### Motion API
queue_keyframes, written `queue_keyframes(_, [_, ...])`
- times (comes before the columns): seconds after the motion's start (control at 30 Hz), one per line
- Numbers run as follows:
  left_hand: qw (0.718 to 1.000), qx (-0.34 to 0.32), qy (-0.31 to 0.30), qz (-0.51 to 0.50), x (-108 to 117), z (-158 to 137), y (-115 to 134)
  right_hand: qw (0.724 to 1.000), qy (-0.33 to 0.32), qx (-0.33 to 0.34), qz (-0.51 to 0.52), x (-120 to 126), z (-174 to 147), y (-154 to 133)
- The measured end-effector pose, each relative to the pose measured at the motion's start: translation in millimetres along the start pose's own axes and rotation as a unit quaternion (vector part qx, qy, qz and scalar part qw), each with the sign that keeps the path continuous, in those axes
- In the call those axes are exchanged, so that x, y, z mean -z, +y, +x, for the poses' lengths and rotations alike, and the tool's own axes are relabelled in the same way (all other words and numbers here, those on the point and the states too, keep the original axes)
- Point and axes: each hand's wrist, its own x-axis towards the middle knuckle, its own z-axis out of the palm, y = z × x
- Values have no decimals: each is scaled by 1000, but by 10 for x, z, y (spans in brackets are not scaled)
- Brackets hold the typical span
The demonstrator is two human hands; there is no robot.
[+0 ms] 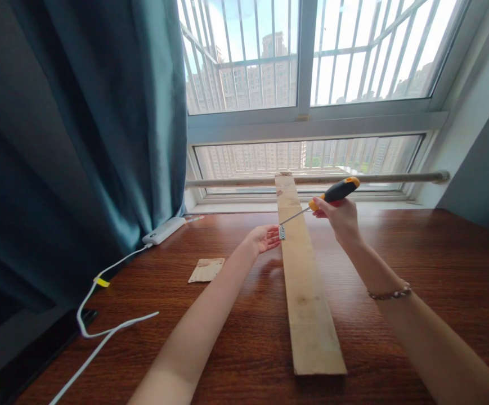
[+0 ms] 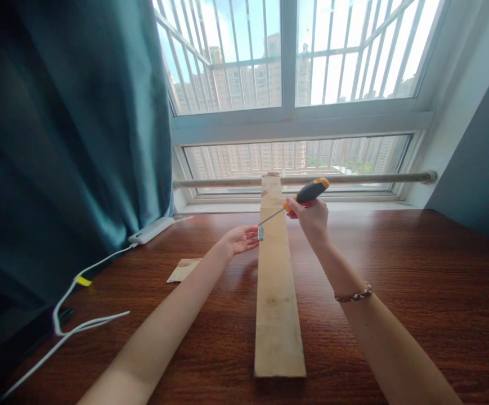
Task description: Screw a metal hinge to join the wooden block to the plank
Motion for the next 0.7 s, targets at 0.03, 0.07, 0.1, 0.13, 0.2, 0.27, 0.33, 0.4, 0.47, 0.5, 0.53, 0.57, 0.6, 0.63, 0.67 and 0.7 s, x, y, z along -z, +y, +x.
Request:
queue_keyframes(0.03, [1000, 2, 0, -2, 1, 2, 1, 1000, 0, 9, -15, -3, 0, 30])
queue_keyframes(0.07, [1000, 2, -1, -4, 1, 2, 3, 999, 0, 17, -29, -4, 2, 58])
queue_keyframes(0.1, [1000, 2, -2, -6, 0, 0, 4, 999, 0, 23, -38, -3, 6, 81])
queue_keyframes(0.13, [1000, 2, -2, -6, -2, -4, 4, 999, 0, 27, -43, -1, 12, 100])
queue_keyframes(0.2, [1000, 4, 2, -5, -10, -17, 4, 999, 3, 28, -43, 6, 26, 118])
queue_keyframes(0.27, [1000, 4, 7, -4, -21, -33, 4, 999, 10, 23, -38, 12, 36, 118])
queue_keyframes(0.33, [1000, 3, 12, -3, -31, -48, 2, 999, 14, 17, -30, 16, 41, 109])
queue_keyframes(0.4, [1000, 0, 16, -3, -38, -58, 1, 1000, 15, 12, -23, 20, 42, 99])
queue_keyframes(0.47, [1000, -3, 18, -4, -42, -64, 1, 1000, 11, 6, -22, 25, 40, 82])
queue_keyframes(0.5, [1000, -3, 19, -5, -43, -65, 1, 1000, 6, 4, -26, 27, 38, 70])
queue_keyframes(0.53, [1000, -3, 20, -6, -44, -65, 2, 999, -2, 5, -33, 29, 35, 56])
queue_keyframes(0.57, [1000, -3, 20, -8, -45, -65, 3, 999, -10, 12, -45, 31, 31, 38])
queue_keyframes(0.6, [1000, -5, 18, -9, -46, -64, 4, 998, -19, 25, -61, 33, 25, 19])
queue_keyframes(0.63, [1000, -7, 14, -10, -48, -64, 5, 996, -26, 41, -80, 35, 16, -1])
queue_keyframes(0.67, [1000, -9, 11, -11, -50, -64, 5, 993, -32, 57, -98, 35, 5, -20])
queue_keyframes(0.7, [1000, -11, 8, -12, -53, -64, 5, 990, -37, 71, -115, 36, -8, -38])
